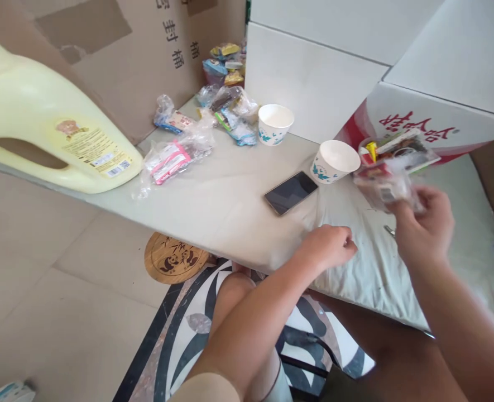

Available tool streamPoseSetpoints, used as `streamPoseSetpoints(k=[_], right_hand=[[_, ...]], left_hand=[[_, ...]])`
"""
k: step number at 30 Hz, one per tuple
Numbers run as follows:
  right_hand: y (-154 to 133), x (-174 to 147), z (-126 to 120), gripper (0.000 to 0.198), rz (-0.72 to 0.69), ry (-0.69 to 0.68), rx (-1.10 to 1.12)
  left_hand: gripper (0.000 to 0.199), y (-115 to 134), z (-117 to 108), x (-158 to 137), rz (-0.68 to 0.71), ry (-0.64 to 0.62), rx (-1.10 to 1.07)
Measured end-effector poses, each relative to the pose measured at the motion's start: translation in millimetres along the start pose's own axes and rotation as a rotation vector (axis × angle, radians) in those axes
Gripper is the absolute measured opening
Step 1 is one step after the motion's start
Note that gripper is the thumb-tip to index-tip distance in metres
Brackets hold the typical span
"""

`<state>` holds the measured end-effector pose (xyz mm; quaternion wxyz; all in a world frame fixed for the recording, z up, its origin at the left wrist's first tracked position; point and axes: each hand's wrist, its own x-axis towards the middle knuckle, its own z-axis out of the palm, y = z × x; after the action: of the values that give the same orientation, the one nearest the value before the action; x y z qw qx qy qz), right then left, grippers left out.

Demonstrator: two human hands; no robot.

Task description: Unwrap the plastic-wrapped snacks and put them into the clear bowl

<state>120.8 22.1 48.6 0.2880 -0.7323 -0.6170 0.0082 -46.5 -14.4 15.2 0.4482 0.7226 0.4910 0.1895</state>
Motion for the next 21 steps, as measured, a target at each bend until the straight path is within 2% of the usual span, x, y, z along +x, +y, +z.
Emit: streamPoseSetpoints(k=[2, 3, 6, 9, 13, 17, 21], right_hand=[[46, -27, -6, 0.028, 0.141, 0.128, 0.087], [64, -40, -5, 0.025, 0.105, 0.112, 0.114], [92, -67, 5, 0.018, -0.203, -0.032, 0.148], [95, -75, 11, 0.022, -0.431, -0.189, 0.241], [97, -70, 8, 0.027, -0.479, -0.251, 0.4], [113, -66, 0, 0.012, -0.479, -0.293, 0.505], [133, -57, -16, 0.011, -0.468, -0.265, 0.516]], left_hand=[[0.023, 2, 3, 6, -0.026, 0.024, -0.035], [0.024, 2, 7, 11, -0.031, 0.051, -0.052], [0.034, 4, 24, 28, -0.01, 0.231, -0.063], [0.047, 4, 42, 46, 0.089, 0.385, -0.005], [0.047, 5, 56, 66, 0.217, 0.336, 0.077], [0.055, 8, 60, 74, 0.254, 0.259, 0.178], [0.046, 3, 66, 77, 0.259, 0.267, 0.269]])
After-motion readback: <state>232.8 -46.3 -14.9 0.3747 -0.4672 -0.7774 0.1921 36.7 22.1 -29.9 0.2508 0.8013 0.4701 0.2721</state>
